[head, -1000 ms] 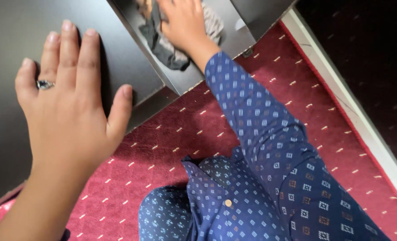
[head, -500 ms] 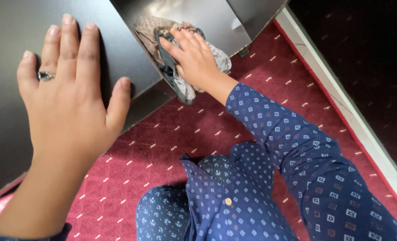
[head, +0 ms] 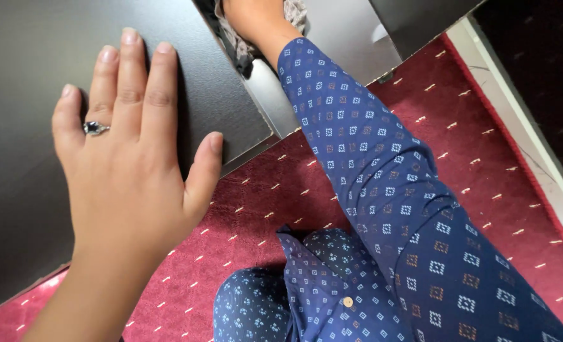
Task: Wiping down a black desk and its drawer with a cleaning rag.
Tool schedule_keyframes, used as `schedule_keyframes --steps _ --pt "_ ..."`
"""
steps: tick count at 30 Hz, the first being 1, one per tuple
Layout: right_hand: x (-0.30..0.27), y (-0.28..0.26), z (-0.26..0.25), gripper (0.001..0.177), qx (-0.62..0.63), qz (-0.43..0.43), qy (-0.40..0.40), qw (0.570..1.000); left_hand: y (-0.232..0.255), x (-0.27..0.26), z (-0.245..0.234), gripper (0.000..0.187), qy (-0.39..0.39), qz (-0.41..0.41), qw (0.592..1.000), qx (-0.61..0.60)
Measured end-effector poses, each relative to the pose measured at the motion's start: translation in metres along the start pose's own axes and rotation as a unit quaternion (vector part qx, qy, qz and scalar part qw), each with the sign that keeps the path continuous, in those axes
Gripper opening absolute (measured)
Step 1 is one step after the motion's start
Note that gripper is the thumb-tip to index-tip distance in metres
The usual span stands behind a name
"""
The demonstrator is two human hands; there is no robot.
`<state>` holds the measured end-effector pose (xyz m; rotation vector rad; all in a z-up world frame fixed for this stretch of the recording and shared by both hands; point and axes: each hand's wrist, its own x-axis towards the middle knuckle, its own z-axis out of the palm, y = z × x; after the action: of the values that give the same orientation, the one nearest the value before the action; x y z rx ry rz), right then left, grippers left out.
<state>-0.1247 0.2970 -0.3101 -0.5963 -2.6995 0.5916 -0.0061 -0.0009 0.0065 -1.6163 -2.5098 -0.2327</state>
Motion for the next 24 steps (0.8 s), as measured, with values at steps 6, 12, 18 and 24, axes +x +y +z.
schedule_keyframes --steps 6,12,18,24 --pt "-0.087 -0.038 -0.079 0.052 0.004 -0.098 0.139 0.985 0.002 0.000 0.001 0.071 0.021 0.005 0.999 -0.023" --pt "-0.210 -0.042 -0.129 0.070 -0.001 -0.093 0.085 0.992 -0.005 -0.010 0.009 0.068 0.040 0.020 0.999 -0.008" --pt "-0.237 -0.022 -0.143 0.069 -0.016 -0.077 0.031 0.996 -0.004 -0.009 0.011 0.066 0.049 0.027 0.998 0.006" --pt "-0.150 0.006 -0.111 0.066 -0.054 -0.045 0.076 0.995 0.003 -0.002 0.003 0.067 0.032 0.010 0.999 -0.013"
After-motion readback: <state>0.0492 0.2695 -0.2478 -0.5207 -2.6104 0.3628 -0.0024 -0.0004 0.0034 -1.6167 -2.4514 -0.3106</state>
